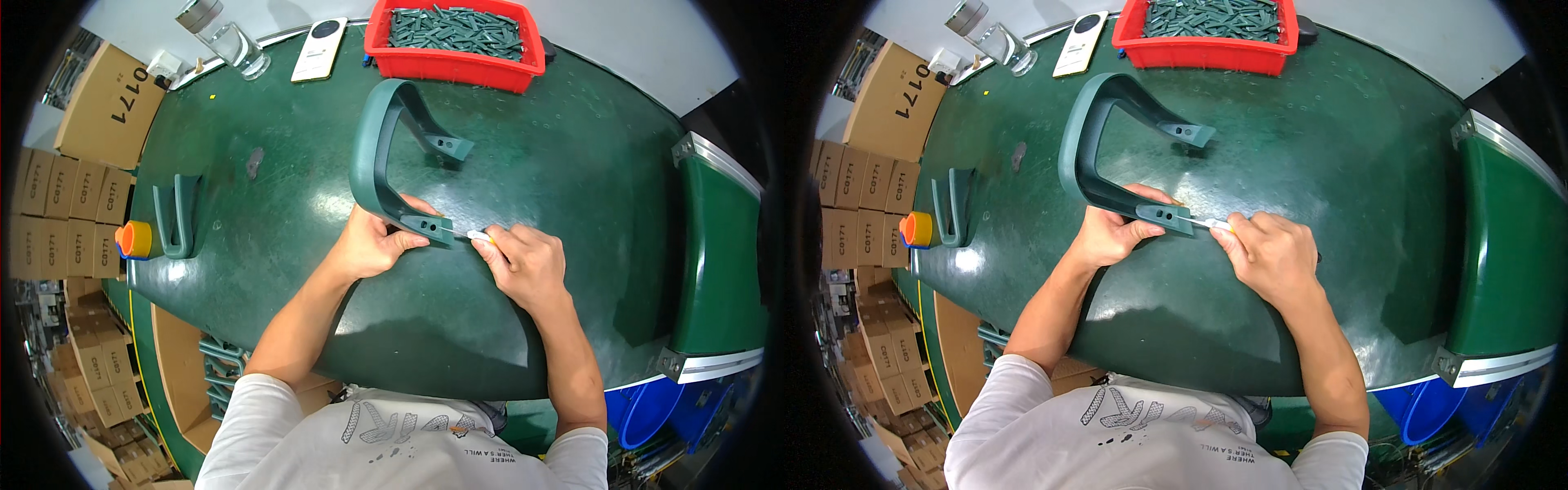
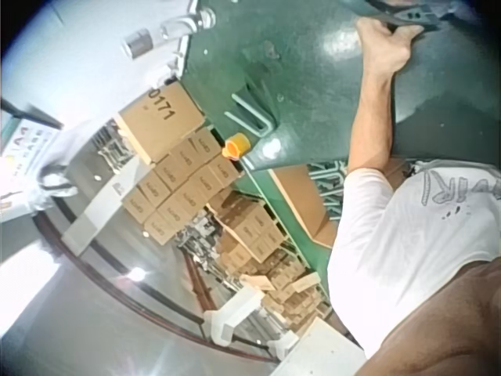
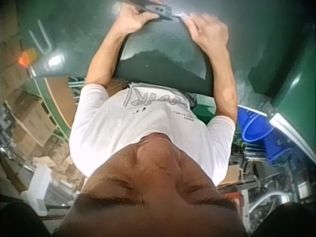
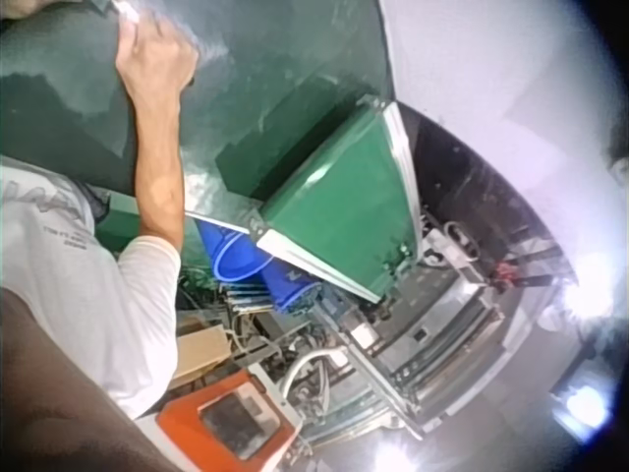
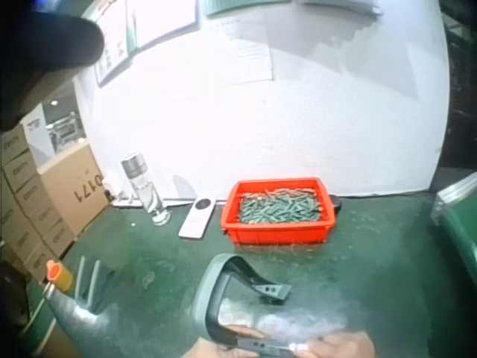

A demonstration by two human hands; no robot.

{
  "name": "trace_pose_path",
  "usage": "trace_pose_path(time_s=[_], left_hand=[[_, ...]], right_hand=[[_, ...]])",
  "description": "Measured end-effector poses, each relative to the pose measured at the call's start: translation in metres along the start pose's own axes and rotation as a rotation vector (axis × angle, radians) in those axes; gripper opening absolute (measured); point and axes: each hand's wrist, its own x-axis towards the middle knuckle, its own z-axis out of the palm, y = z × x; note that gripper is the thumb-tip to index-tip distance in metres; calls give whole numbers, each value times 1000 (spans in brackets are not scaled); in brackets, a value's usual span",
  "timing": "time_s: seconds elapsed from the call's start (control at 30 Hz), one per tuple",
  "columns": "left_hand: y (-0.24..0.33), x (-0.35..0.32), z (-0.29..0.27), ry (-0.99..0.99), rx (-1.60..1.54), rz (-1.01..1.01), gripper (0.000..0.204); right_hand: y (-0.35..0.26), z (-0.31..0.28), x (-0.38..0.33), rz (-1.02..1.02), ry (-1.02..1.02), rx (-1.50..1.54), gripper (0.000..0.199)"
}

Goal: Deburring molded green plastic parts using a utility knife at a factory workbench.

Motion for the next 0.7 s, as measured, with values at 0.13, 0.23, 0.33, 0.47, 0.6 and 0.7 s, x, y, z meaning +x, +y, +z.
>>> trace_pose_path(time_s=[0.13,0.23,0.33,0.47,0.6,0.7], left_hand=[[3,-2,6,96,149,-69,28],[4,0,11,110,262,11,25],[-21,-6,-4,137,84,-10,33],[-16,-2,-2,144,-26,50,41],[-20,-10,8,151,24,133,44],[-15,-10,20,62,109,299,36]], right_hand=[[10,9,-9,-64,113,42,24],[17,3,-8,-34,60,17,27],[16,2,-3,-7,-23,75,28],[18,-14,-6,66,31,174,32],[0,-20,-7,209,-3,488,36],[-11,-12,-8,234,-2,573,35]])
